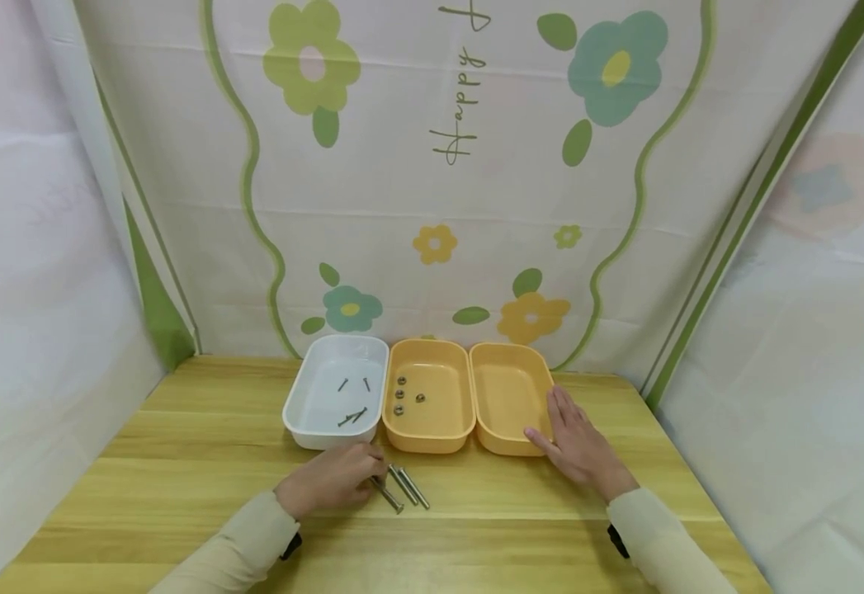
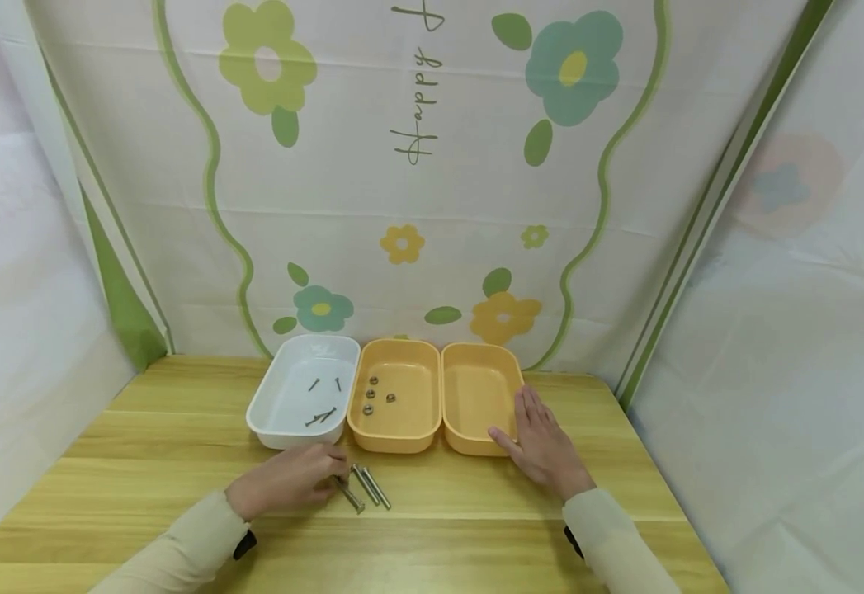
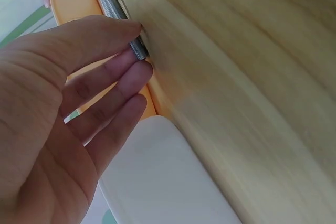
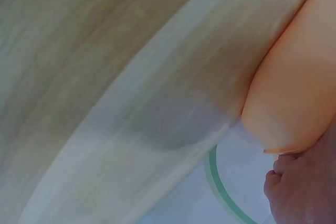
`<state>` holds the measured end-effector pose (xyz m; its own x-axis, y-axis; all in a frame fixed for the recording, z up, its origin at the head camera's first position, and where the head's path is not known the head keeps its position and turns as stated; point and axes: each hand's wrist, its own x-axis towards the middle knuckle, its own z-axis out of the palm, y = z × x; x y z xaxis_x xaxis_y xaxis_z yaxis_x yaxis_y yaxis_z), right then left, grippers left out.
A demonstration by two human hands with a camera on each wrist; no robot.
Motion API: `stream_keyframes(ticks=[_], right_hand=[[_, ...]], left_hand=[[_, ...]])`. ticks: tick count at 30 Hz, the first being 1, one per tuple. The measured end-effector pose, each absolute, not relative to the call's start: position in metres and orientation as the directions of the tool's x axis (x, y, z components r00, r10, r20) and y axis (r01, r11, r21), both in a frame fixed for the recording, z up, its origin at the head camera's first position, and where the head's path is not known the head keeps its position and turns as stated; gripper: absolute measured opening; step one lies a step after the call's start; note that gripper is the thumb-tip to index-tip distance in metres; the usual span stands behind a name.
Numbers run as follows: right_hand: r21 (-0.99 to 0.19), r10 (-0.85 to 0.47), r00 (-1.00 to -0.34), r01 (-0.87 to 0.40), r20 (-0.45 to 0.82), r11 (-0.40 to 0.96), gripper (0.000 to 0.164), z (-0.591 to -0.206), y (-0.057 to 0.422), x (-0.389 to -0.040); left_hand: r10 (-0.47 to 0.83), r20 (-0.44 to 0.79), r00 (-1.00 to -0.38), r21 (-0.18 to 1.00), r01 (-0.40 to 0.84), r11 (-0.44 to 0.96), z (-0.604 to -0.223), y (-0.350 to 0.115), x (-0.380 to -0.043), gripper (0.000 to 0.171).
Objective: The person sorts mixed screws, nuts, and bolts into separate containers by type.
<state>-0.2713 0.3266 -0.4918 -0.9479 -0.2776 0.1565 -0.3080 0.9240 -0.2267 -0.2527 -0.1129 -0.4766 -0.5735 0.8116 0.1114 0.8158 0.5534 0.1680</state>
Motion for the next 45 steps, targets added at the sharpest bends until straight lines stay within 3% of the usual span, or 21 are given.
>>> stream_keyframes(ticks=[24,30,35,45], right_hand=[[-0.229,-0.281,-0.949,-0.308,0.141,0.924,0.093,-0.493,0.325,-0.273],[-0.226,-0.278,-0.95,-0.304,0.141,0.925,0.093,-0.493,0.325,-0.273],[-0.229,-0.278,-0.951,-0.304,0.138,0.925,0.093,-0.493,0.326,-0.273],[-0.228,-0.279,-0.95,-0.305,0.138,0.925,0.093,-0.492,0.326,-0.272]], left_hand=[[0.866,0.009,-0.501,0.196,0.85,0.489,-0.463,-0.11,-0.249,0.021],[0.887,0.035,-0.46,0.226,0.868,0.441,-0.452,-0.102,-0.246,0.027],[0.9,0.055,-0.432,0.181,0.891,0.417,-0.443,-0.094,-0.249,0.023],[0.888,0.064,-0.456,0.121,0.886,0.447,-0.424,-0.073,-0.26,0.017]])
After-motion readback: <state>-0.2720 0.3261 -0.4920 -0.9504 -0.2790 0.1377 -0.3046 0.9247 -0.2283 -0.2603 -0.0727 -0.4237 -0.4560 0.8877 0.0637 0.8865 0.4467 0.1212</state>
